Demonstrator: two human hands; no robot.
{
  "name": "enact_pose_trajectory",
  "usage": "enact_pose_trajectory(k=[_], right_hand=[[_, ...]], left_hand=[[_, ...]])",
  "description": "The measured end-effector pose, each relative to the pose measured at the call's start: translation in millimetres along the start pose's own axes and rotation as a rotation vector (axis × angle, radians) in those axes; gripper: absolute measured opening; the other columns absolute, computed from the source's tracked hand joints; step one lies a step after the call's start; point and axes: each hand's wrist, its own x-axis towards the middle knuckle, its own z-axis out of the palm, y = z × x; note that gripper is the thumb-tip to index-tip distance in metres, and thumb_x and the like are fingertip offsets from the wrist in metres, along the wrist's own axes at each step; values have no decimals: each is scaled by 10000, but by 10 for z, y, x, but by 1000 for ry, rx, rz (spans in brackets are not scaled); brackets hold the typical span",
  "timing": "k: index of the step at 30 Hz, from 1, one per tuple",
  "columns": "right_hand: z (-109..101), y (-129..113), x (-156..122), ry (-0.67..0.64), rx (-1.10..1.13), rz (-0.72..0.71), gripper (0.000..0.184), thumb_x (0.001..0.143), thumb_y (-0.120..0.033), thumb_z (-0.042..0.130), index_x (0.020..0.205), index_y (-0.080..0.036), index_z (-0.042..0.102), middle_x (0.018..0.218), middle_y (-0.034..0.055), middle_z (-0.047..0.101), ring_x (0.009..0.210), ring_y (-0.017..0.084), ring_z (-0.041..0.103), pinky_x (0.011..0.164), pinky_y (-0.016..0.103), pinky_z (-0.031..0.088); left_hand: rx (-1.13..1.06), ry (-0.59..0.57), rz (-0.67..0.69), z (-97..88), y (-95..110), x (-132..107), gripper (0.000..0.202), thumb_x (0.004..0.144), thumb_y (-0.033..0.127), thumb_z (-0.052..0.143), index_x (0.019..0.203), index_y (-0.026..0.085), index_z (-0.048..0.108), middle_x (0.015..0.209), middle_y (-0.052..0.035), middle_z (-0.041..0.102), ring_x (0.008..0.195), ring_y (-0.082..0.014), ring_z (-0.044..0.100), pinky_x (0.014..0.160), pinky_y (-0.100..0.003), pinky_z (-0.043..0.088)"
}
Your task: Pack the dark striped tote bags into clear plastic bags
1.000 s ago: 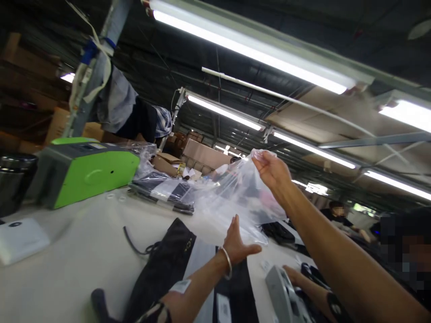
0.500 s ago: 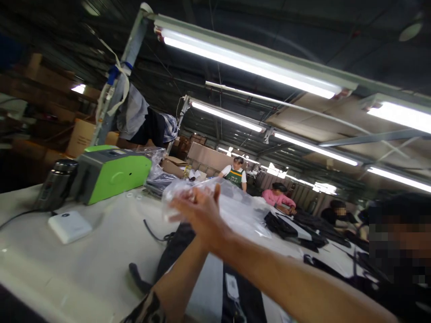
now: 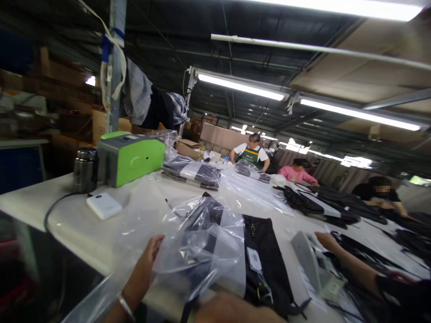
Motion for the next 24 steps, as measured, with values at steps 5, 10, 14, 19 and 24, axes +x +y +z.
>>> enact_pose_trajectory(k=[5,10,14,19,24], right_hand=[[-835,693,-17,563,-291,304,106,824,-182,562,790,-188,663,821,29,683,781,175,625,743,297,466],[-1143,1612,-192,600,-466,449,631,695,13,475,1300,-154,542,1379,143,533,1123,214,615,962,331,470],[-935,1998,-161,574,-504,370,836,659,51,475,1447,-219,409,1579,113,292,1378,252,410,1077,377,405],[-924,2082,145,831,-108,215,230,791,-144,560,916,-219,738,1086,75,733,1017,247,680,936,378,502],[-1432,2139,288,1233,234,260,214,778,-376,595,715,-179,652,591,0,655,522,187,634,521,296,523]], left_hand=[[436,66,51,-148,-34,-107,823,798,479,586,1508,224,256,1261,-114,653,1137,-323,635,889,-379,537],[695,35,56,-185,12,-76,715,878,451,459,1530,321,198,1204,-47,698,1004,-298,700,813,-347,538],[720,107,98,-203,50,35,623,824,509,503,1420,347,422,993,-4,754,844,-286,720,705,-310,527],[685,37,246,-94,419,490,267,750,562,561,802,317,655,822,31,732,753,-238,678,672,-263,484],[451,-7,345,558,1315,1402,203,748,385,624,614,242,571,578,32,598,572,-174,522,573,-241,390]])
